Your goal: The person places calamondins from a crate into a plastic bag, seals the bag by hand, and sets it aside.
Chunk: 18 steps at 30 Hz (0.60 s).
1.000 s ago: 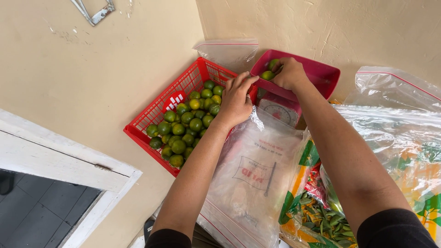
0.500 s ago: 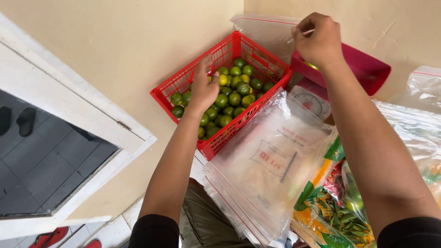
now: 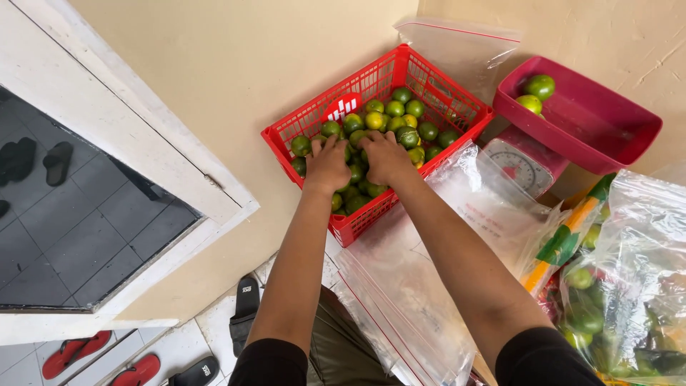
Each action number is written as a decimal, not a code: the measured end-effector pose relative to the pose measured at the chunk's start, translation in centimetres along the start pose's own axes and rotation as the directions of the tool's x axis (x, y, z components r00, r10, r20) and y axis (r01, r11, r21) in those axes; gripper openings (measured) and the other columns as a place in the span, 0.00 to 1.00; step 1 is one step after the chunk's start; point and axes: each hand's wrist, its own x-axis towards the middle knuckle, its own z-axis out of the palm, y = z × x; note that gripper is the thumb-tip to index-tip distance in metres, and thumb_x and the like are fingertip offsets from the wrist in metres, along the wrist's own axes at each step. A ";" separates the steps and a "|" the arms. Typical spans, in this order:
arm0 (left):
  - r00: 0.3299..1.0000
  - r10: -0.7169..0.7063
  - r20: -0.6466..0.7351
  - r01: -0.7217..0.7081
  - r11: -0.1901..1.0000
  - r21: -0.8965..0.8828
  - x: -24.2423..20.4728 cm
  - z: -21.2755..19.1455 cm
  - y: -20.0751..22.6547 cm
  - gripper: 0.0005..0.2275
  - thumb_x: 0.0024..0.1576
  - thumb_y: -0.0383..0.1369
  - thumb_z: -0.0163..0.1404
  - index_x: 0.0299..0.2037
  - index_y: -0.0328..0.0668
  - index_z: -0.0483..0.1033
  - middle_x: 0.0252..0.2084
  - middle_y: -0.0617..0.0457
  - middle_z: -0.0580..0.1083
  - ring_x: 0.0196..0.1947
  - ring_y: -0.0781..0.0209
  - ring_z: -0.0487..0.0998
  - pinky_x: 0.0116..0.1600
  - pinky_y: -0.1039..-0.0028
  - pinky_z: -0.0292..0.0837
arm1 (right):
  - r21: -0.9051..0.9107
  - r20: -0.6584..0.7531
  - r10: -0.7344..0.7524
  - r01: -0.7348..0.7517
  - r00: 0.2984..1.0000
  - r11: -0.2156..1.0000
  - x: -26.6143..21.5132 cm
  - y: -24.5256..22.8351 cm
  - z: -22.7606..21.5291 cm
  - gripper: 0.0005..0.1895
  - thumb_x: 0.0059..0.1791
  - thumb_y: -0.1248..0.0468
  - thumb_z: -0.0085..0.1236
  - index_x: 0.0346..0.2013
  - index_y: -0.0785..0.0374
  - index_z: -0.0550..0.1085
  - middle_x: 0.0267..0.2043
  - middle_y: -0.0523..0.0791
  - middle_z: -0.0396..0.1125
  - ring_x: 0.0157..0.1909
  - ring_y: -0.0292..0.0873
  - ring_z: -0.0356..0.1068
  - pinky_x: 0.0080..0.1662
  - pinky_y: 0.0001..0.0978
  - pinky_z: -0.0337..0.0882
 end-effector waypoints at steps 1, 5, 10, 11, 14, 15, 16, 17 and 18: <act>1.000 -0.008 0.002 0.008 1.000 -0.007 0.5 0.0 -0.1 0.27 0.58 0.33 0.45 0.71 0.49 0.62 0.75 0.48 0.56 0.70 0.40 0.52 0.66 0.45 0.60 | -0.004 0.009 -0.005 0.005 1.000 1.000 0.3 0.1 0.1 0.35 0.39 0.75 0.59 0.62 0.63 0.71 0.66 0.56 0.60 0.65 0.64 0.59 0.55 0.56 0.73; 0.999 -0.010 0.036 0.007 0.996 0.089 1.0 1.7 -0.6 0.29 0.58 0.34 0.44 0.73 0.51 0.60 0.71 0.51 0.59 0.64 0.47 0.55 0.58 0.60 0.57 | -0.180 -0.037 0.039 -0.045 0.999 0.983 0.0 -0.1 1.5 0.30 0.44 0.75 0.61 0.62 0.59 0.72 0.59 0.55 0.60 0.61 0.60 0.61 0.55 0.55 0.71; 0.996 -0.060 0.059 0.059 0.998 0.021 -0.2 -0.4 0.4 0.21 0.59 0.35 0.43 0.65 0.47 0.66 0.65 0.47 0.60 0.59 0.47 0.57 0.56 0.60 0.56 | -0.165 -0.029 0.071 -0.075 0.997 0.983 -0.5 -0.5 0.8 0.22 0.52 0.69 0.58 0.61 0.62 0.68 0.58 0.56 0.61 0.62 0.60 0.59 0.55 0.55 0.70; 0.997 -0.047 0.061 0.048 0.999 -0.015 -0.4 -0.8 0.6 0.21 0.59 0.35 0.43 0.64 0.48 0.63 0.66 0.45 0.60 0.60 0.45 0.58 0.57 0.58 0.58 | -0.124 -0.032 0.072 -0.076 0.997 0.989 -0.9 -0.7 0.2 0.23 0.49 0.68 0.62 0.58 0.62 0.67 0.57 0.57 0.63 0.61 0.60 0.61 0.54 0.55 0.70; 0.999 -0.009 0.053 0.013 0.996 -0.090 -0.2 -0.5 0.4 0.18 0.60 0.33 0.43 0.62 0.49 0.60 0.64 0.43 0.63 0.61 0.41 0.61 0.57 0.54 0.63 | 0.136 -0.060 0.104 -0.095 0.993 0.986 -3.1 -1.8 -2.5 0.27 0.47 0.69 0.65 0.58 0.64 0.64 0.60 0.60 0.61 0.62 0.64 0.62 0.54 0.59 0.71; 0.999 0.016 0.044 -0.010 0.991 -0.130 0.0 -0.3 0.2 0.17 0.61 0.32 0.43 0.60 0.50 0.59 0.61 0.42 0.65 0.61 0.39 0.63 0.56 0.53 0.65 | 0.348 -0.078 0.137 -0.102 0.987 0.932 -4.0 -2.4 -3.7 0.30 0.47 0.71 0.64 0.61 0.66 0.62 0.63 0.63 0.58 0.64 0.68 0.62 0.55 0.62 0.72; 0.999 0.018 0.041 -0.012 0.992 -0.129 -0.1 -0.6 0.3 0.17 0.61 0.32 0.43 0.60 0.50 0.59 0.61 0.42 0.65 0.61 0.39 0.63 0.56 0.53 0.65 | 0.348 -0.081 0.137 -0.101 0.987 0.932 -4.0 -2.2 -3.8 0.30 0.47 0.71 0.64 0.61 0.66 0.62 0.63 0.63 0.58 0.64 0.68 0.62 0.55 0.62 0.72; 1.000 0.023 0.017 -0.019 0.985 -0.170 -0.2 -0.8 0.4 0.17 0.61 0.31 0.45 0.60 0.48 0.59 0.62 0.41 0.64 0.60 0.36 0.63 0.55 0.51 0.67 | 0.400 -0.103 0.137 -0.085 0.985 0.913 -4.1 -2.0 -3.9 0.29 0.47 0.70 0.65 0.61 0.68 0.65 0.63 0.62 0.57 0.64 0.70 0.62 0.56 0.62 0.71; 1.000 0.027 -0.007 -0.028 0.977 -0.211 -0.3 -1.0 0.6 0.17 0.62 0.30 0.46 0.59 0.46 0.58 0.62 0.39 0.64 0.60 0.34 0.64 0.54 0.49 0.69 | 0.450 -0.125 0.138 -0.068 0.983 0.890 -4.1 -1.9 -4.1 0.28 0.47 0.69 0.66 0.60 0.69 0.67 0.62 0.61 0.56 0.64 0.72 0.61 0.58 0.63 0.71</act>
